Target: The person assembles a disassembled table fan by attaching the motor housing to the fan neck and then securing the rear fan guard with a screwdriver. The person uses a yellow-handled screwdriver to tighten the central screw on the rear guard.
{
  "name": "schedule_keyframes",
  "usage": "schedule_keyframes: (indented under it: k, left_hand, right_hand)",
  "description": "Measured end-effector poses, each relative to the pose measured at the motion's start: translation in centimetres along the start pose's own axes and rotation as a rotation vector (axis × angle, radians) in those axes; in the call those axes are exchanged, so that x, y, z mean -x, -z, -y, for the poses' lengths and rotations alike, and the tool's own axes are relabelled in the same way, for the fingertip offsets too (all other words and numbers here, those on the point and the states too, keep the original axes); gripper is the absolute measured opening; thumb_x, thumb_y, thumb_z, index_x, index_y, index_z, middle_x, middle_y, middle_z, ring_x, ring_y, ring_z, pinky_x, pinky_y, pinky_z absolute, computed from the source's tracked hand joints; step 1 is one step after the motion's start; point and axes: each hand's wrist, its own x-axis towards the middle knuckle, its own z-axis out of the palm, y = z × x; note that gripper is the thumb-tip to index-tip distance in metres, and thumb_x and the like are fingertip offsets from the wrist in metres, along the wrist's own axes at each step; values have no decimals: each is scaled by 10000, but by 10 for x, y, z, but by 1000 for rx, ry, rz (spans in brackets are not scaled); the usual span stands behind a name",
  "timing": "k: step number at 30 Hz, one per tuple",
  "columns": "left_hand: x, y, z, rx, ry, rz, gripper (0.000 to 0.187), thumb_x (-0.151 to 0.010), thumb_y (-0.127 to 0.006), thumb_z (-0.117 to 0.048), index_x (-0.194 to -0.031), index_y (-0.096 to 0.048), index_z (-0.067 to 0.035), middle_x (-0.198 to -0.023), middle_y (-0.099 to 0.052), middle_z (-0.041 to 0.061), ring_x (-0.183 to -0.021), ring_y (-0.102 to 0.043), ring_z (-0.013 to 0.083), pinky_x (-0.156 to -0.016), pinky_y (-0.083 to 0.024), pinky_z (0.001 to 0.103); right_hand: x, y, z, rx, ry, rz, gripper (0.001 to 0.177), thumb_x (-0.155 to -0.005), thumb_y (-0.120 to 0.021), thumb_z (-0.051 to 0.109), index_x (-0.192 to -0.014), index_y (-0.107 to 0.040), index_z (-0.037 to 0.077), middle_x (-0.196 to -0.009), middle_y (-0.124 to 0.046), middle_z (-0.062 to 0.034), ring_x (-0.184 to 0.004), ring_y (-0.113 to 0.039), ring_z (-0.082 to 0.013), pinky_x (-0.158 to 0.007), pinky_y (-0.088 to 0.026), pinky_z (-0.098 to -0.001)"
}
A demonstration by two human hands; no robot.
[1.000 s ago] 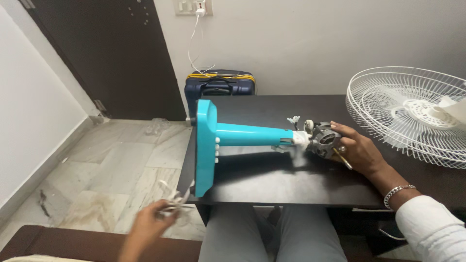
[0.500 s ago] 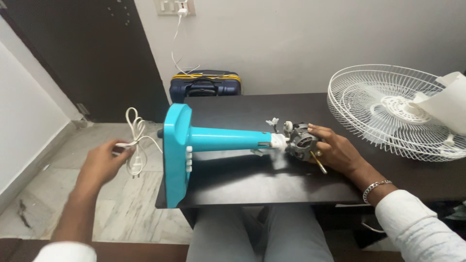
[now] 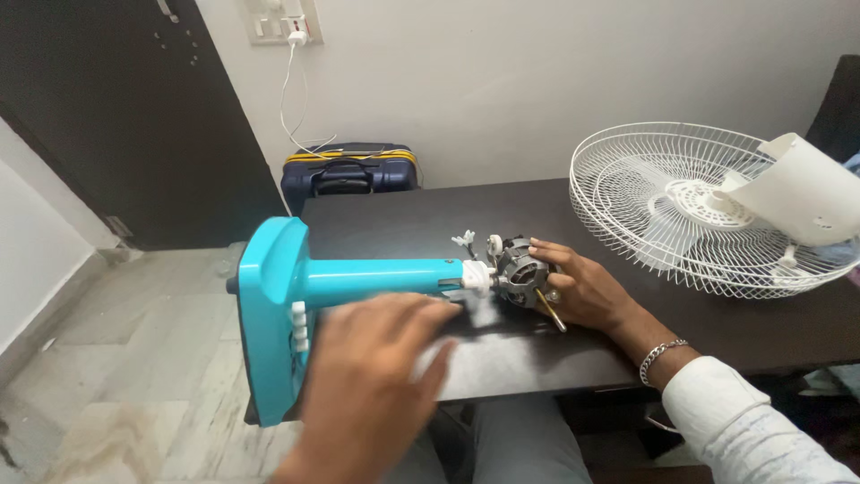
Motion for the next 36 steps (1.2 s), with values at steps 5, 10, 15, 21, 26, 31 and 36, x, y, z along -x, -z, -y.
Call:
schedule_keyframes:
  k: [5, 10, 15, 21, 26, 31, 36]
  left_hand:
    - [-20, -74, 33, -329, 78, 164, 879, -624, -867, -354, -1417, -499, -269, -1460, -500, 115, -1348, -397, 351, -1082, -223, 658]
    - [-28, -121, 91, -537, 7, 162, 549, -792, -843, -241, -1293, -640, -336, -1148, -691, -66, -1132, -641, 181, -1126, -296, 682]
    - [-36, -140, 119, -510, -149, -2, 544, -711, -860, -256, -1221, -681, -318, -1094, -714, -53, -1042, -678, 185, -1021, -381, 625]
    - [-44, -150, 125, -515, -198, -25, 632, -669, -887, -268, -1261, -668, -306, -1130, -707, -60, -1086, -669, 169, -974, -408, 541]
    - [-45, -150, 130, -508, -218, -47, 676, -635, -892, -292, -1271, -661, -312, -1144, -708, -58, -1105, -664, 172, -970, -402, 524]
    - [-48, -146, 130, -472, -219, -16, 658, -666, -888, -271, -1279, -652, -305, -1165, -698, -66, -1135, -647, 160, -1003, -395, 539]
    - [-54, -132, 118, -459, -215, -67, 676, -625, -850, -259, -1269, -651, -298, -1195, -697, -39, -1175, -639, 173, -990, -388, 548]
  right_hand:
    - [2, 1, 2, 1, -86, 67, 475, -676, -900, 197, -918, -504, 95, -1320, -506, -147, -1278, -597, -365, -988, -593, -409]
    - [2, 2, 0, -48, -60, 25, 428, -730, -892, 192, -835, -509, 33, -1339, -503, -147, -1337, -566, -359, -1020, -583, -407]
    - [6, 1, -1, -38, -70, 35, 438, -710, -895, 212, -814, -494, 69, -1318, -492, -157, -1327, -539, -365, -1036, -553, -450]
    - [4, 2, 0, 35, -64, 41, 479, -732, -872, 220, -934, -447, 132, -1336, -502, -156, -1321, -541, -367, -1015, -571, -450]
    - [1, 3, -2, 82, 33, -24, 574, -777, -868, 283, -1004, -370, 106, -1376, -558, -145, -1327, -545, -372, -957, -584, -442]
    - [1, 4, -1, 97, 14, -24, 592, -784, -872, 318, -962, -343, 122, -1393, -580, -168, -1311, -580, -374, -885, -621, -407]
    - [-1, 6, 6, 51, -115, -44, 595, -697, -918, 340, -995, -490, 54, -1366, -597, -192, -1207, -645, -355, -847, -633, -398]
